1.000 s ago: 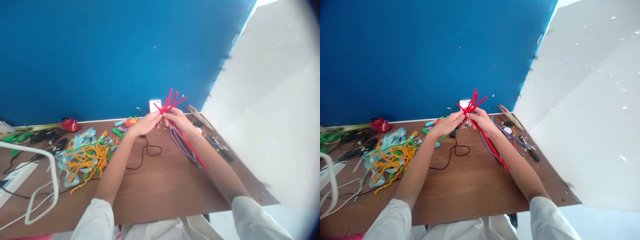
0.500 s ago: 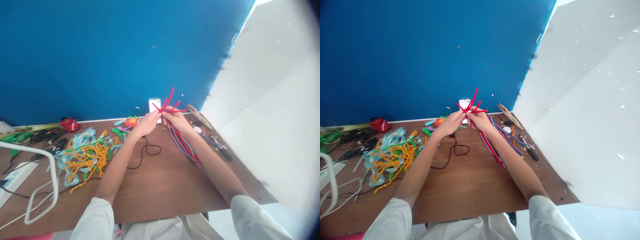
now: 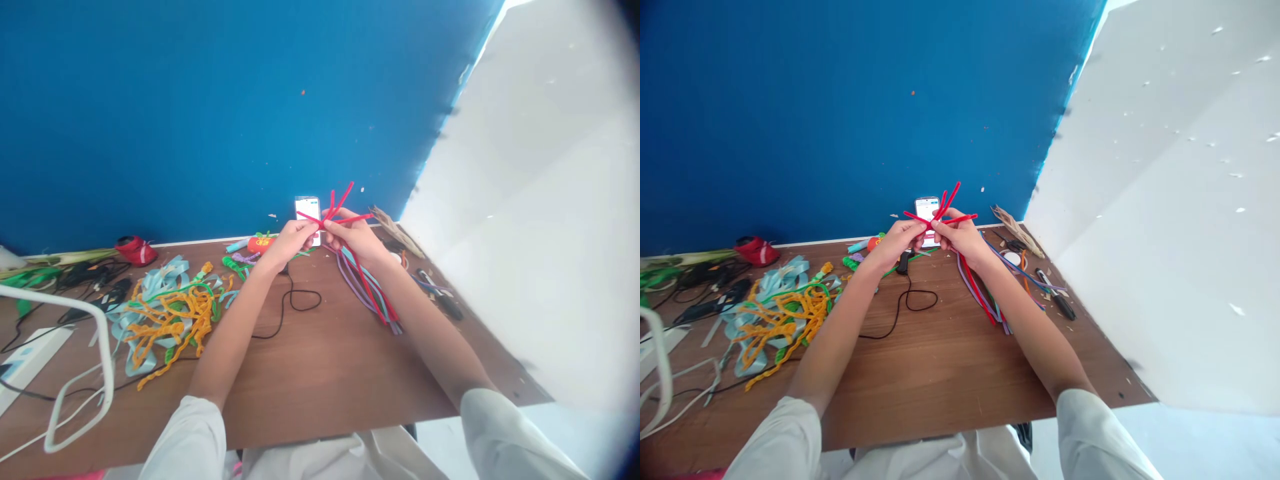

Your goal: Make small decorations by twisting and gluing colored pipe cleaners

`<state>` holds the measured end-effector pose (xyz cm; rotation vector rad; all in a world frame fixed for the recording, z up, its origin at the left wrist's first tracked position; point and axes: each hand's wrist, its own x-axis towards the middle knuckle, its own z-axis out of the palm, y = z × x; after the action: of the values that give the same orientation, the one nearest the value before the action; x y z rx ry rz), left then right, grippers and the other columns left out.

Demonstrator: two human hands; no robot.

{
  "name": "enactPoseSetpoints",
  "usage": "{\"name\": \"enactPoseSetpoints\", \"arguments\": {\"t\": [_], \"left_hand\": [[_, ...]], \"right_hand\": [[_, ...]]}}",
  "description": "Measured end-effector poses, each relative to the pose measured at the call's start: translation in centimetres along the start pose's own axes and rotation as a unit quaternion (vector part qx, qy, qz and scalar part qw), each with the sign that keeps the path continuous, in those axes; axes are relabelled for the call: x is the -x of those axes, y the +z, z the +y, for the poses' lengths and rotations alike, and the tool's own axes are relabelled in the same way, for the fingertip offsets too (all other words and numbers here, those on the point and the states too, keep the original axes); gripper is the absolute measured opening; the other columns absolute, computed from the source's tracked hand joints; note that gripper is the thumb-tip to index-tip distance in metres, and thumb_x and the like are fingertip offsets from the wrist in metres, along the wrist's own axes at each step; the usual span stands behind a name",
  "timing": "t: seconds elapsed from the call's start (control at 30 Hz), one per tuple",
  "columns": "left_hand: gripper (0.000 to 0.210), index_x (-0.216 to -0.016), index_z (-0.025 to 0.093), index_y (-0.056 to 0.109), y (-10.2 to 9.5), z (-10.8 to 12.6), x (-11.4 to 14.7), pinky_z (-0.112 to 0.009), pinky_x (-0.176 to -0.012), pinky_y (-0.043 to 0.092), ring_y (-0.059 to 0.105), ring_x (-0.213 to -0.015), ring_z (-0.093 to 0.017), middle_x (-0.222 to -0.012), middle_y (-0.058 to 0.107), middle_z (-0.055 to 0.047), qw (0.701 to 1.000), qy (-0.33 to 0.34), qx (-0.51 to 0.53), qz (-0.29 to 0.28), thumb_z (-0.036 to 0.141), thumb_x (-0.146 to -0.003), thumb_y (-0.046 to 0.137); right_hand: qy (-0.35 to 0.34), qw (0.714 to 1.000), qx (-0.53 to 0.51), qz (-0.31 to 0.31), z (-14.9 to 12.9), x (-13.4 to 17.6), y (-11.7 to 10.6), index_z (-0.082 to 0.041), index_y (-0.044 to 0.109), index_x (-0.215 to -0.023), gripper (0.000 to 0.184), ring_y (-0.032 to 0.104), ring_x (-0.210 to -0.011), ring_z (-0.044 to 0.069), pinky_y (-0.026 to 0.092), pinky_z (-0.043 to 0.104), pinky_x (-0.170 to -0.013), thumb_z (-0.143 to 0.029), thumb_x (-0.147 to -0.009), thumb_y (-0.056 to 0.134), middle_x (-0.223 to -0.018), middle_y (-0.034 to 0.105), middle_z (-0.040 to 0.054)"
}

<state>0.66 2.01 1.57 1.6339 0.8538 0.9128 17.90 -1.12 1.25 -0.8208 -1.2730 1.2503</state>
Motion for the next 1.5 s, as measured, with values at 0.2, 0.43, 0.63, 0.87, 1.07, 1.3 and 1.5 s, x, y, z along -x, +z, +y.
{"name": "enactPoseSetpoints", "arguments": {"t": [0.2, 0.43, 0.63, 0.87, 1.07, 1.3, 1.5], "left_hand": [[0.019, -0.084, 0.016, 0.058, 0.2, 0.2, 0.2, -0.020, -0.055, 0.038, 0.049, -0.058, -0.007, -0.069, 0.054, 0.001, 0.998, 0.033, -0.048, -0.038, 0.032, -0.093, 0.051], [0.011, -0.102, 0.018, 0.054, 1.0, -0.6, 0.0, -0.019, -0.051, 0.037, 0.048, -0.054, -0.006, -0.071, 0.052, 0.004, 0.999, -0.002, -0.019, -0.047, 0.024, -0.096, 0.048], [0.024, -0.078, 0.016, 0.051, 1.6, -0.8, -0.3, -0.019, -0.051, 0.036, 0.047, -0.055, -0.006, -0.068, 0.051, 0.002, 1.000, -0.009, 0.011, 0.019, 0.030, -0.097, 0.048], [0.034, -0.080, 0.013, 0.058, 1.9, 0.0, -0.1, -0.020, -0.054, 0.043, 0.054, -0.058, -0.008, -0.071, 0.058, -0.002, 0.991, -0.010, 0.126, 0.033, 0.038, -0.099, 0.047], [0.026, -0.084, 0.014, 0.058, 2.0, -0.6, -0.3, -0.019, -0.054, 0.043, 0.056, -0.057, -0.007, -0.073, 0.061, -0.001, 0.993, -0.015, 0.116, 0.031, 0.036, -0.096, 0.055], [0.020, -0.104, 0.016, 0.062, 1.4, -1.9, -0.9, -0.019, -0.052, 0.042, 0.058, -0.058, -0.009, -0.077, 0.064, 0.000, 0.999, 0.034, 0.010, 0.019, 0.032, -0.091, 0.061], [0.025, -0.097, 0.016, 0.071, 0.3, -1.9, -1.0, -0.022, -0.063, 0.044, 0.059, -0.075, -0.013, -0.087, 0.069, -0.004, 0.991, 0.066, -0.078, 0.088, 0.038, -0.089, 0.062]], "right_hand": [[0.008, 1.000, -0.007, -0.005, 0.1, 0.1, 0.0, -0.018, 0.060, -0.087, 0.029, 0.054, -0.053, 0.008, 0.040, 0.022, -0.050, -0.039, -0.078, 0.077, -0.066, 0.065, -0.0018], [-0.008, 0.998, 0.057, -0.020, 1.2, -0.5, -0.1, -0.017, 0.061, -0.088, 0.032, 0.055, -0.048, 0.009, 0.038, 0.023, -0.046, -0.045, -0.081, 0.073, -0.064, 0.064, -0.0007], [-0.007, 0.995, 0.099, -0.011, 0.4, -0.3, -0.2, -0.018, 0.060, -0.083, 0.028, 0.049, -0.045, 0.009, 0.036, 0.024, -0.044, -0.043, -0.081, 0.074, -0.060, 0.061, -0.0012], [-0.008, 0.995, 0.096, -0.008, -0.3, 0.0, -0.1, -0.018, 0.060, -0.079, 0.028, 0.049, -0.048, 0.008, 0.036, 0.023, -0.045, -0.043, -0.080, 0.073, -0.060, 0.061, -0.0012], [-0.019, 0.995, 0.100, 0.012, 0.2, -0.5, -0.3, -0.017, 0.061, -0.095, 0.034, 0.051, -0.051, 0.011, 0.037, 0.023, -0.044, -0.044, -0.078, 0.074, -0.061, 0.061, -0.0014], [-0.018, 0.986, 0.166, 0.008, 0.8, -0.8, -0.9, -0.017, 0.067, -0.083, 0.033, 0.053, -0.057, 0.012, 0.041, 0.026, -0.051, -0.050, -0.083, 0.068, -0.072, 0.064, 0.0031], [-0.043, 0.979, 0.200, 0.010, -0.1, -0.6, -1.4, -0.017, 0.074, -0.095, 0.031, 0.059, -0.072, 0.016, 0.048, 0.030, -0.065, -0.046, -0.084, 0.067, -0.078, 0.069, 0.0039]]}}
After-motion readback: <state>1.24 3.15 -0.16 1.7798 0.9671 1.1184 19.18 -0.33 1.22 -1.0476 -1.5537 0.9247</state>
